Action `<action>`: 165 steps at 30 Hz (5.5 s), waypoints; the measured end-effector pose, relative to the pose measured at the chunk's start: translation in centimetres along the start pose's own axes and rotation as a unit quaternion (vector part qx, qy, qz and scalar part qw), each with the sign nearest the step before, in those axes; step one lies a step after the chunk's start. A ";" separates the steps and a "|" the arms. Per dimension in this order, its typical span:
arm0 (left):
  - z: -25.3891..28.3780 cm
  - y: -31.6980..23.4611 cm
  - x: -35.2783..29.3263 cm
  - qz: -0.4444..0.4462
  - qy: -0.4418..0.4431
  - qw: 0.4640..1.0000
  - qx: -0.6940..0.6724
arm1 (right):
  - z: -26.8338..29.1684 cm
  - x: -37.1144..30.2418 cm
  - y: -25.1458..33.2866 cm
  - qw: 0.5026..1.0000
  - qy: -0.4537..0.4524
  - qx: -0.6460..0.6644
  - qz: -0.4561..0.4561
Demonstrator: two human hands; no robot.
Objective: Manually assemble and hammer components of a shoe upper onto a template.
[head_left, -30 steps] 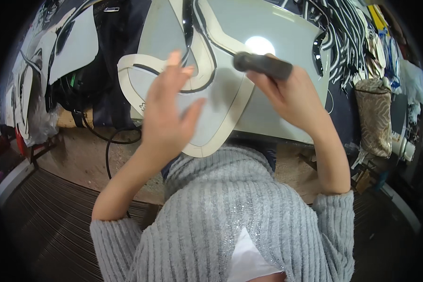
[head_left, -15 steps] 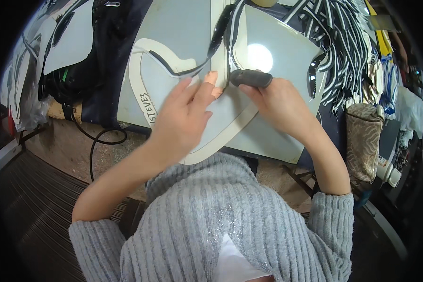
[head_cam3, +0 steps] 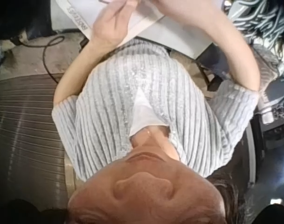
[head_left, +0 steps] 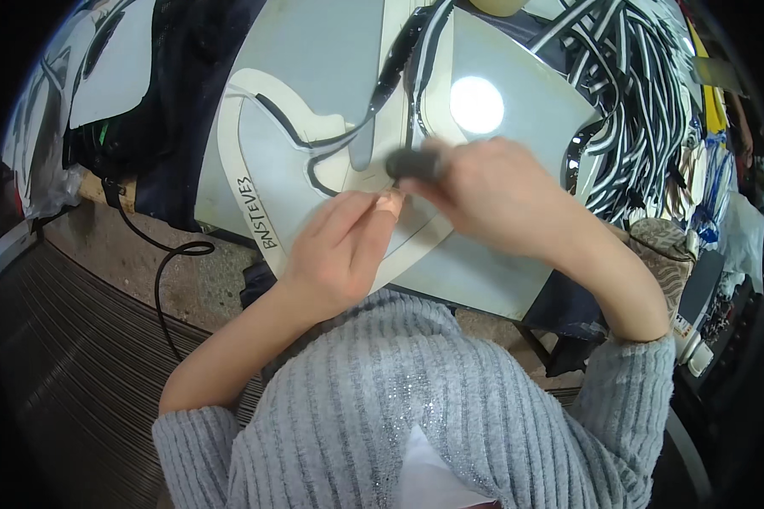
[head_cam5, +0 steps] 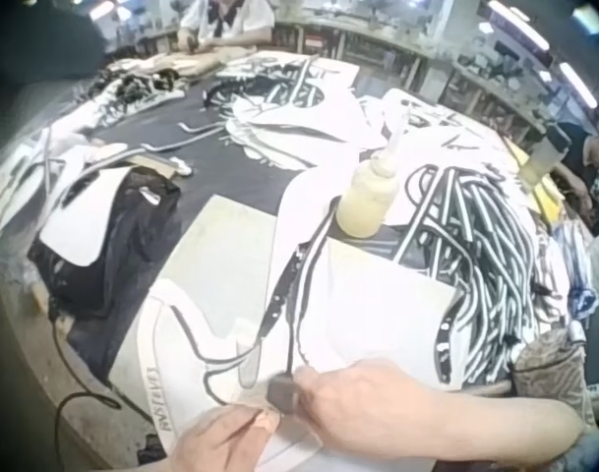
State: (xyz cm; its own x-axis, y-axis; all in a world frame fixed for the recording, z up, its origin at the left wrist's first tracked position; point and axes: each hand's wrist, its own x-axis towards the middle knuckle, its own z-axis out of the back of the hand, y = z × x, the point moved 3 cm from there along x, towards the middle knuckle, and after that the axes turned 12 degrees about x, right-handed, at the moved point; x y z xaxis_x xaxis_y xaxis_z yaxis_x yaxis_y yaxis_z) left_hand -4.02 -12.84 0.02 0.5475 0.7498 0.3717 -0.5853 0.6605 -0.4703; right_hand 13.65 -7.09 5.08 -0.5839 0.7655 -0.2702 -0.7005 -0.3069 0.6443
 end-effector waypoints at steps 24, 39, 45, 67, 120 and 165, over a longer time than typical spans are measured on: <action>0.7 0.1 0.2 -0.063 -0.066 0.990 0.106 | 2.0 0.4 1.6 0.997 0.013 -0.001 -0.072; 0.9 0.0 0.3 -0.091 -0.038 0.987 0.130 | -0.1 -0.7 0.6 0.996 0.063 -0.025 -0.056; 0.4 0.7 -0.2 -0.068 -0.066 0.992 0.085 | -0.6 -1.6 -0.7 0.995 0.032 0.034 -0.083; 0.2 1.1 -0.4 -0.090 -0.084 0.990 0.063 | -2.4 -2.4 1.8 0.994 -0.071 -0.029 -0.082; 1.8 5.1 -1.3 -0.203 -0.061 0.977 -0.034 | -5.4 -3.0 5.6 0.976 -0.082 0.012 -0.202; 0.5 3.2 -0.1 -0.143 0.031 0.984 -0.100 | -4.1 -5.8 5.3 0.948 -0.199 0.076 -0.236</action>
State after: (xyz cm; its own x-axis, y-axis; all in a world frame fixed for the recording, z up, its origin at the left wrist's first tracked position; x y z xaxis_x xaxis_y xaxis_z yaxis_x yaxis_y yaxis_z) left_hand -6.25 -10.78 -1.18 0.7123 0.5258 0.4650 -0.2750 0.8186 -0.5043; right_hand 11.62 -15.54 7.15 0.0029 0.9594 -0.2821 -0.7598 0.1855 0.6231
